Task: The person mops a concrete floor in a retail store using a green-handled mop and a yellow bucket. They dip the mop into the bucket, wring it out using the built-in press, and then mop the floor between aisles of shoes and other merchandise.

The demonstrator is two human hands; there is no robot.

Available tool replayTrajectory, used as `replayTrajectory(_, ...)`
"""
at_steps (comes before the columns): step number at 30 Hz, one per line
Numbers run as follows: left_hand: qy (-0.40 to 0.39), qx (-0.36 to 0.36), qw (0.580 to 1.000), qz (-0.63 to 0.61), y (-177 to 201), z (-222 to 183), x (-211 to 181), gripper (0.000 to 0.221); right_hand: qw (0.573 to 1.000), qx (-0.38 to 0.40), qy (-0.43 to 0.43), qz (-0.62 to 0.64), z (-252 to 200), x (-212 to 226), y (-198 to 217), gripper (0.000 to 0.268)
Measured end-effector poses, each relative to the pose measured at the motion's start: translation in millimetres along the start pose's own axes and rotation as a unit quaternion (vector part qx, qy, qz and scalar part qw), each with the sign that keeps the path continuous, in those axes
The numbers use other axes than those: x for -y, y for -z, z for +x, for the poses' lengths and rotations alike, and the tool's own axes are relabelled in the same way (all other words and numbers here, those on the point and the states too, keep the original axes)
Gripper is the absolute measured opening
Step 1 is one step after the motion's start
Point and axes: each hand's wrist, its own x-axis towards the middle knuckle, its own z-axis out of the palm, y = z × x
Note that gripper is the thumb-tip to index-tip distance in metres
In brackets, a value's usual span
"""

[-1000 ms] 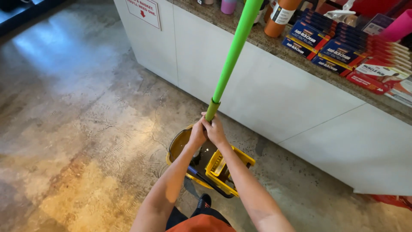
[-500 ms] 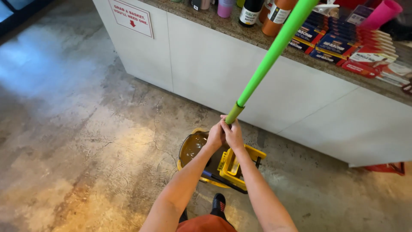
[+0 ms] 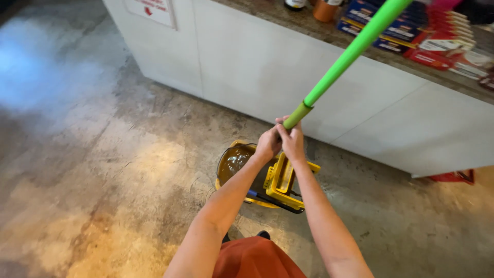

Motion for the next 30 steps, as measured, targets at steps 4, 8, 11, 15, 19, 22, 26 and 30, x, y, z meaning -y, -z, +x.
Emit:
replayTrajectory(4, 0.000, -0.016, 0.998, 0.058, -19.7, 2.2, 15.4, 0.026, 1.000, 0.014, -0.009, 0.006, 1.2, -14.0, 10.4, 0.030)
replayTrajectory(8, 0.026, -0.025, 0.998, 0.052, -24.7, 2.2, -2.2, 0.039, 0.998, 0.034, 0.042, -0.033, 1.5, -31.1, 19.0, 0.029)
replayTrajectory(11, 0.038, -0.069, 0.996, 0.042, -30.4, -7.3, 1.2, 0.039, 0.996, 0.060, 0.049, -0.041, -1.9, -42.6, 20.8, 0.027)
replayTrajectory(15, 0.043, -0.107, 0.989, 0.088, -60.7, -18.4, 50.4, 0.030, 0.994, 0.093, 0.014, -0.048, -9.9, -46.7, 26.8, 0.019)
replayTrajectory(19, 0.074, -0.114, 0.982, 0.128, -84.2, -41.7, 94.9, 0.023, 0.987, 0.125, 0.030, -0.098, -25.2, -76.2, 36.2, 0.016)
replayTrajectory(22, 0.149, -0.078, 0.985, 0.032, -87.5, -54.5, 78.6, 0.028, 0.983, 0.150, 0.037, -0.099, -36.7, -88.3, 50.4, 0.017)
replayTrajectory(26, 0.076, -0.099, 0.980, 0.155, -73.1, -38.1, 31.0, 0.026, 0.989, 0.142, 0.022, -0.026, -23.7, -32.1, 58.8, 0.018)
replayTrajectory(30, 0.033, -0.072, 0.977, 0.198, -54.4, 7.0, -48.0, 0.018, 0.990, 0.094, 0.060, 0.086, 11.4, 32.1, 67.0, 0.018)
